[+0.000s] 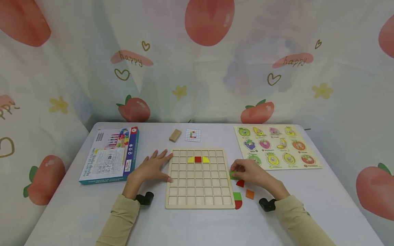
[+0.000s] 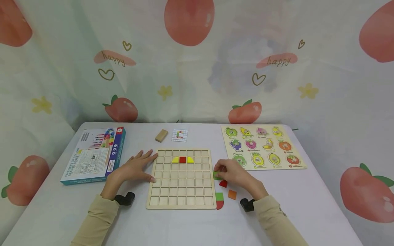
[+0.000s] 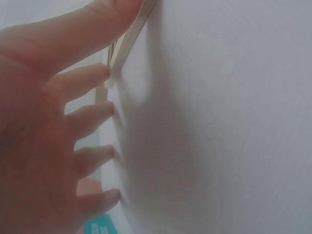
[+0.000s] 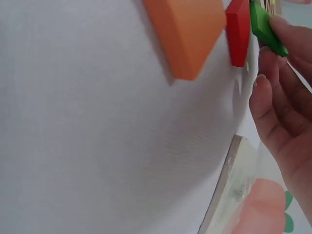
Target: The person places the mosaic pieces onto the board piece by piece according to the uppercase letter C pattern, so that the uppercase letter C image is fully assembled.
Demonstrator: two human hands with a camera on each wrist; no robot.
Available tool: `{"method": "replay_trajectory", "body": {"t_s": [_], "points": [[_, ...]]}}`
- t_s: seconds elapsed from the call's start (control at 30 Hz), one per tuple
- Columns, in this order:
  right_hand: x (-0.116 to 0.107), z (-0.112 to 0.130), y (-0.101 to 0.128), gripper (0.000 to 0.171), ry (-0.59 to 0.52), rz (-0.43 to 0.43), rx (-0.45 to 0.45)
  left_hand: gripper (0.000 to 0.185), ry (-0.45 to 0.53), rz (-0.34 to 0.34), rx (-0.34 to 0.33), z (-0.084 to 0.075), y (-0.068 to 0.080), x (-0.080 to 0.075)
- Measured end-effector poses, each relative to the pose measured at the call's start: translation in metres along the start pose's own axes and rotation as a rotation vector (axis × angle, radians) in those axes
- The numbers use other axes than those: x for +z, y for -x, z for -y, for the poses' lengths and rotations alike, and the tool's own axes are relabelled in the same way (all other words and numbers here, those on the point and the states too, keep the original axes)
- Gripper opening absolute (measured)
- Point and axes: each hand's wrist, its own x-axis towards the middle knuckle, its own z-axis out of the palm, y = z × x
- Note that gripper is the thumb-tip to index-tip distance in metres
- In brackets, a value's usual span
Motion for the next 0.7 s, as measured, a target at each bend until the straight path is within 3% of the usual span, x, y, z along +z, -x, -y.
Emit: {"method": "replay_trajectory", "body": {"t_s": [0.27,0.7], "points": [[-0.005,0.002,-0.003,0.019,0.052,-0.065,-0.044,0.102,-0.003,-0.002,-0.001,0.001,0.000,0.001],[0.008,0.022,-0.020,0.015,-0.092,-0.068,-0.049,0.101,-0.003,0.002,-0.001,0.002,-0.001,0.001]]}}
